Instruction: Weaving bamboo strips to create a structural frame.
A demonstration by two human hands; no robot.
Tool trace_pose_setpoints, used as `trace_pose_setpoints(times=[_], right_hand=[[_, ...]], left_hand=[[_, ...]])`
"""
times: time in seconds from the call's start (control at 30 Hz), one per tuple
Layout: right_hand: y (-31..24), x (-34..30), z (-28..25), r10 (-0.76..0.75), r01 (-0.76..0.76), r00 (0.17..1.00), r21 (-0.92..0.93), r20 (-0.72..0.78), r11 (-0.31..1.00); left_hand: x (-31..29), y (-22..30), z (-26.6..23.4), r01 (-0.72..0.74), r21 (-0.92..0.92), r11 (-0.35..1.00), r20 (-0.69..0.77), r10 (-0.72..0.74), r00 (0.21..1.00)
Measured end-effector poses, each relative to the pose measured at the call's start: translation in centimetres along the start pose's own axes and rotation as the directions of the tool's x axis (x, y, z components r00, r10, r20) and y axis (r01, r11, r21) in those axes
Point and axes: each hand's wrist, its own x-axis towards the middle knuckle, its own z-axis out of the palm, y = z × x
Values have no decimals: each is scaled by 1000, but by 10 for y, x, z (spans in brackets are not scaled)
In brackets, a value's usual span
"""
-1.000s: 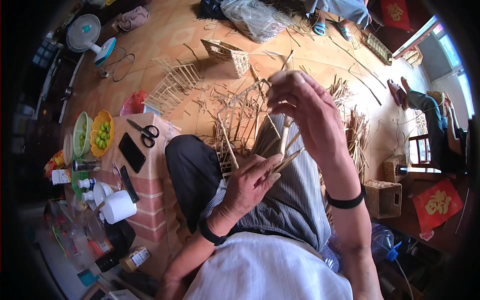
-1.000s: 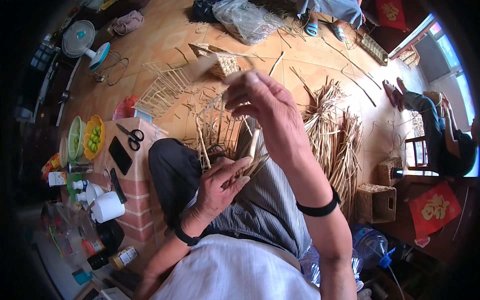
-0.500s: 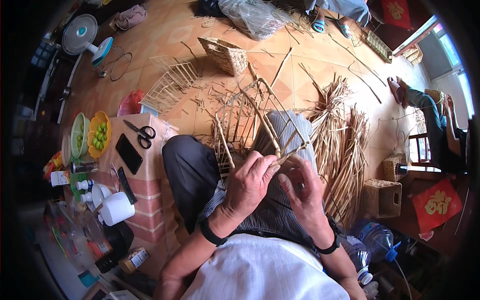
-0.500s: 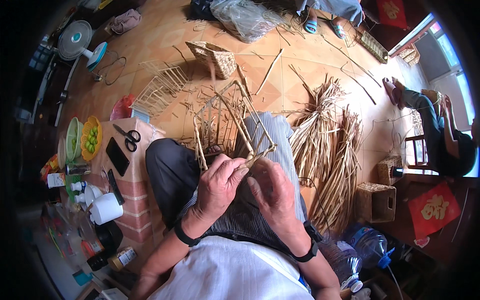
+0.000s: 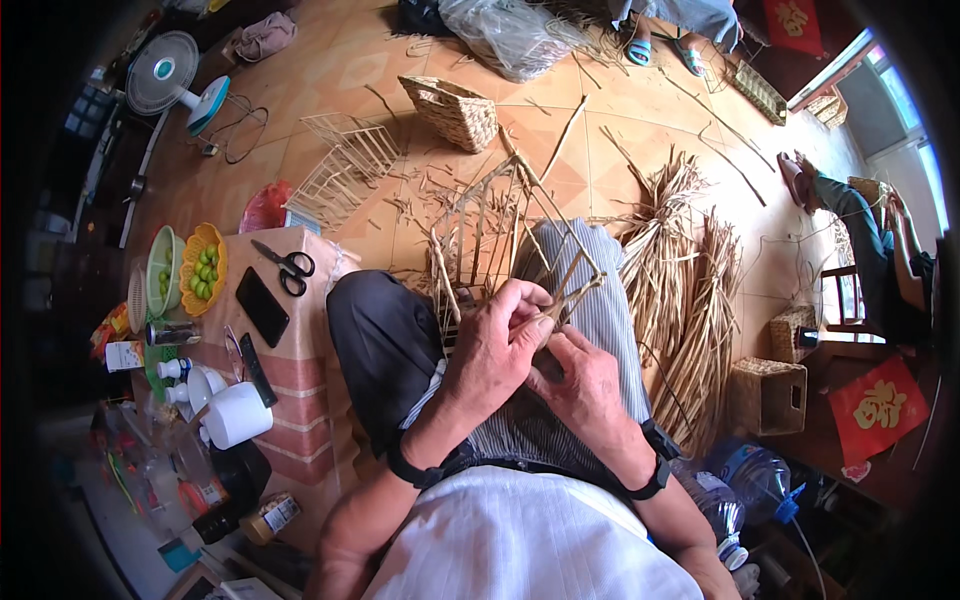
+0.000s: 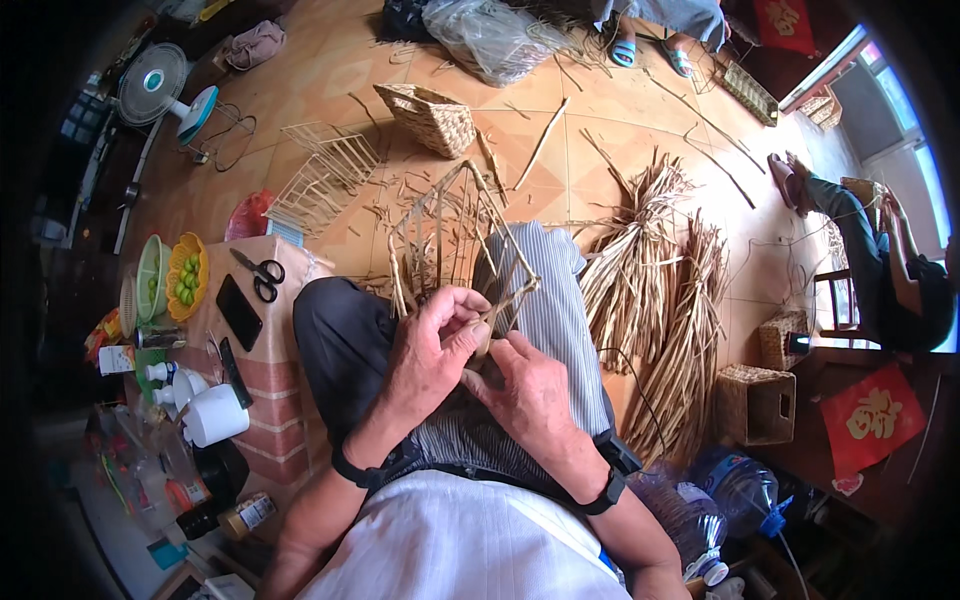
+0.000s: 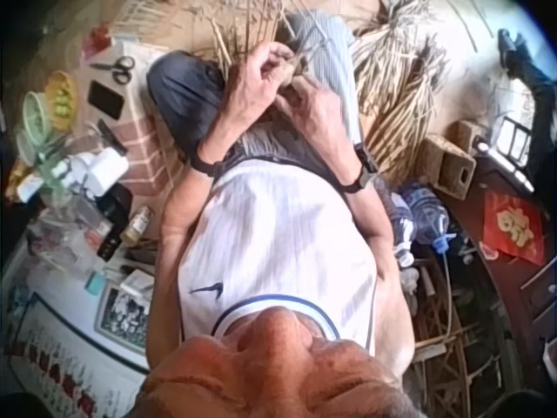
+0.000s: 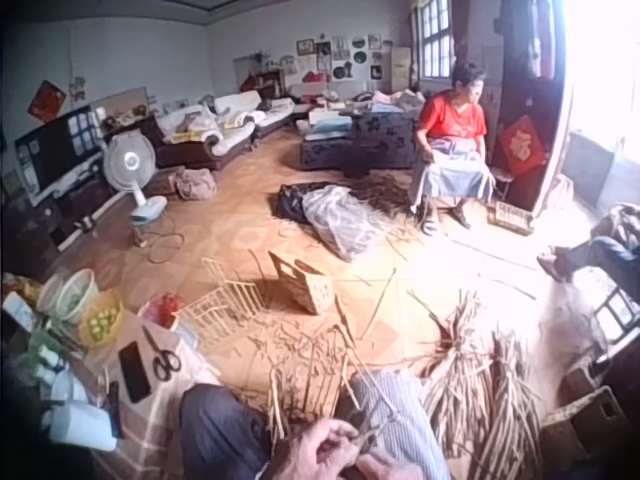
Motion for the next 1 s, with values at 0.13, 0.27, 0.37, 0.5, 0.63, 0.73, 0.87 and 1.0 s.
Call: trace_pose_setpoints(times=[0.13, 0.27, 0.37, 0.5, 0.63, 0.73, 0.87, 1.0], right_hand=[[-3, 2, 13, -106, 103, 991, -47, -79, 994], [-7, 0, 10, -2, 19, 995, 174, -97, 985], [-6, -3, 4, 98, -84, 994, 224, -49, 971], [-1, -10, -3, 66, -56, 996, 153, -61, 987], [-22, -17, -31, 374, -377, 916, 629, 145, 680], [-12, -18, -50, 404, -467, 864, 778, 300, 420], [-15, 14, -72, 368, -385, 876, 913, 313, 139], [-28, 30, -90, 403, -356, 905, 760, 137, 543]], left_hand=[[5, -15, 0, -5, -161, 987, 15, 7, 1000], [6, -21, -7, 135, -396, 908, 163, -75, 984], [12, -18, -17, 285, -500, 818, 328, -126, 936], [6, -22, -10, 130, -447, 885, 226, -29, 974], [4, -24, -5, 69, -409, 910, 154, -5, 988], [2, -24, 2, 23, -383, 924, 108, 20, 994], [-7, -21, 9, -11, -318, 948, 95, 43, 995], [-7, -6, 4, -194, -61, 979, 36, 197, 980]])
